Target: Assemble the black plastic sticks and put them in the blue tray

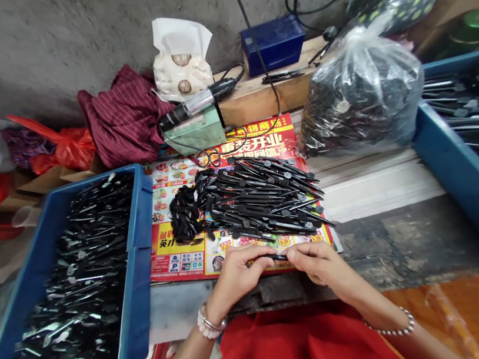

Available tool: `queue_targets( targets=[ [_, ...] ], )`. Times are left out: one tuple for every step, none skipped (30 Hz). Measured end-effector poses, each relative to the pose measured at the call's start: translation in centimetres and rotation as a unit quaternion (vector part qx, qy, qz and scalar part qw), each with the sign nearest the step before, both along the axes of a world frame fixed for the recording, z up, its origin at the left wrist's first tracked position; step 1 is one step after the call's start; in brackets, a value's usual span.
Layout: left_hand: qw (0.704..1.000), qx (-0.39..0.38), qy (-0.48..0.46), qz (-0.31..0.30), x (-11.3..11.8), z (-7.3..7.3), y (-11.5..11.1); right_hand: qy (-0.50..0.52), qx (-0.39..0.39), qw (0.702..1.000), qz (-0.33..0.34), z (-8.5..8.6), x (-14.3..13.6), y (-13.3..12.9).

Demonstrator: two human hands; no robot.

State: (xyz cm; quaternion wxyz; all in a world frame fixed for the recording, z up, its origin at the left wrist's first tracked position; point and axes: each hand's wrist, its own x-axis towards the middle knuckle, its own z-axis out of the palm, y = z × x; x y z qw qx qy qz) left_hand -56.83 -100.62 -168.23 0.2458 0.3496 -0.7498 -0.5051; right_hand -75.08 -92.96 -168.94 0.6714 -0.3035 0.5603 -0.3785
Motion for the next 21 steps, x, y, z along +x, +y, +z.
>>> queue_targets(
  targets=[
    [1.000, -0.016, -0.003, -0.002, 0.0, 0.0, 0.0, 0.006, -0.008, 1.000, -0.002, 0.1, 0.1, 0.0],
    [1.000, -0.030, -0.005, -0.003, 0.1, 0.0, 0.0, 0.013, -0.021, 1.000, -0.004, 0.1, 0.2, 0.1],
    [0.999, -0.040, -0.006, -0.005, 0.1, 0.0, 0.0, 0.023, -0.037, 0.999, -0.007, 0.2, 0.2, 0.1],
    [0.999, -0.046, -0.007, -0.004, 0.1, 0.0, 0.0, 0.036, -0.060, 0.998, -0.009, 0.2, 0.3, 0.2],
    [0.999, -0.048, -0.008, -0.003, 0.1, 0.1, 0.0, 0.054, -0.087, 0.995, -0.008, 0.2, 0.3, 0.2],
    [0.999, -0.047, -0.008, -0.002, 0.0, 0.1, 0.1, 0.078, -0.115, 0.990, -0.008, 0.2, 0.3, 0.3],
    [0.999, -0.043, -0.006, -0.001, 0.0, 0.1, 0.1, 0.108, -0.143, 0.984, -0.009, 0.1, 0.3, 0.4],
    [0.999, -0.038, -0.004, 0.003, -0.1, 0.1, 0.1, 0.144, -0.172, 0.974, -0.008, 0.0, 0.3, 0.6],
    [0.999, -0.032, -0.004, 0.010, -0.1, 0.1, 0.2, 0.185, -0.206, 0.961, -0.008, 0.0, 0.2, 0.7],
    [0.999, -0.028, -0.003, 0.021, -0.2, 0.1, 0.3, 0.229, -0.246, 0.942, -0.010, -0.1, 0.2, 0.9],
    [0.999, -0.026, -0.003, 0.032, -0.2, 0.0, 0.4, 0.273, -0.289, 0.918, -0.012, -0.2, 0.2, 1.0],
    [0.999, -0.025, -0.002, 0.043, -0.3, 0.0, 0.5, 0.314, -0.332, 0.889, -0.012, -0.3, 0.2, 1.1],
    [0.998, -0.025, 0.001, 0.053, -0.3, -0.1, 0.6, 0.350, -0.371, 0.860, -0.012, -0.4, 0.2, 1.2],
    [0.998, -0.025, 0.005, 0.060, -0.3, -0.1, 0.7, 0.379, -0.403, 0.833, -0.012, -0.4, 0.2, 1.3],
    [0.998, -0.024, 0.011, 0.065, -0.4, -0.1, 0.8, 0.401, -0.424, 0.812, -0.011, -0.4, 0.2, 1.4],
    [0.997, -0.023, 0.016, 0.067, -0.4, -0.1, 0.8, 0.418, -0.440, 0.795, -0.010, -0.4, 0.3, 1.4],
    [0.997, -0.021, 0.021, 0.068, -0.4, -0.1, 0.9, 0.430, -0.452, 0.781, -0.010, -0.4, 0.3, 1.4],
    [0.997, -0.020, 0.025, 0.068, -0.3, -0.1, 0.9, 0.439, -0.464, 0.769, -0.012, -0.4, 0.4, 1.5],
    [0.997, -0.020, 0.029, 0.067, -0.3, -0.1, 1.0, 0.446, -0.475, 0.758, -0.015, -0.3, 0.5, 1.5],
    [0.997, -0.021, 0.032, 0.065, -0.3, 0.0, 1.0, 0.453, -0.487, 0.747, -0.018, -0.3, 0.5, 1.5],
    [0.997, -0.022, 0.034, 0.064, -0.2, 0.0, 1.1, 0.459, -0.498, 0.735, -0.022, -0.3, 0.6, 1.6]
  ],
)
